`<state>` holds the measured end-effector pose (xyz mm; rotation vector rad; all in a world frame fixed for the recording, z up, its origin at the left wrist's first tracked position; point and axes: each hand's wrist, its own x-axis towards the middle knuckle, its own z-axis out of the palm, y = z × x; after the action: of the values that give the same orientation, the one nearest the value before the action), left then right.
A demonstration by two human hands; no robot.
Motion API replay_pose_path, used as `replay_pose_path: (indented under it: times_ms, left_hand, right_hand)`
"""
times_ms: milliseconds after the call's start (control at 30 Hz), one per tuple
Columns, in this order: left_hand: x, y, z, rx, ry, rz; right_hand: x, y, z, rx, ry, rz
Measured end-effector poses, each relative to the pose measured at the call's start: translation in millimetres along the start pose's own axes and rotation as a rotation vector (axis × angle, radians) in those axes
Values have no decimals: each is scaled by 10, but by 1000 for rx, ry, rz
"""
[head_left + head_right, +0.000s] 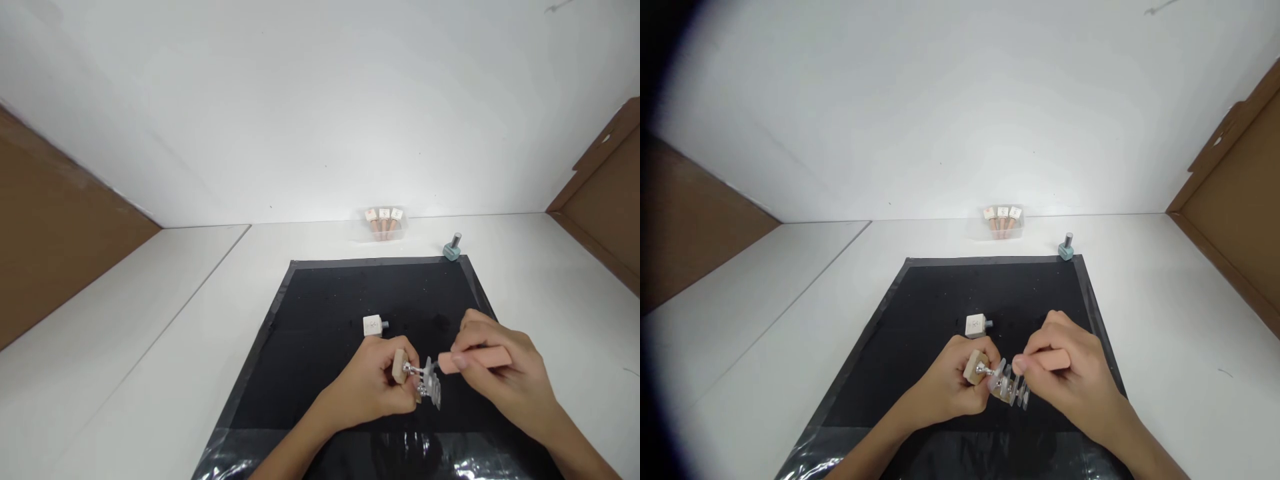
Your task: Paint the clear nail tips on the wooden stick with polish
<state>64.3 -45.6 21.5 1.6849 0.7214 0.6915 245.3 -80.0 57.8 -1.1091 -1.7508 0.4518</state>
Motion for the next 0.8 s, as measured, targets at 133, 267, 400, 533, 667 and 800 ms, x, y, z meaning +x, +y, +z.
replay_pose_path:
  times_ms: [133,267,400,533,667,800]
  left_hand:
    - [-36,-38,-18,-30,-9,-23]
    - [-14,-36,-32,-215,-22,-117]
    - [-4,-99,1,-518,-85,-187]
    - [-13,-230,35,-743,-178,-119]
    - [-1,-304,59,-866,-210,-105]
    - [-3,-332,83,-933,-208,-124]
  right_hand:
    - [-53,47,18,54,102,58]
    - [-59,53,15,248,-47,29]
    - [-69,41,28,205,-18,77]
    - [-93,46,50,198,95,108]
    - [-83,41,61,310,-25,51]
    - [-90,51,79,224,21,104]
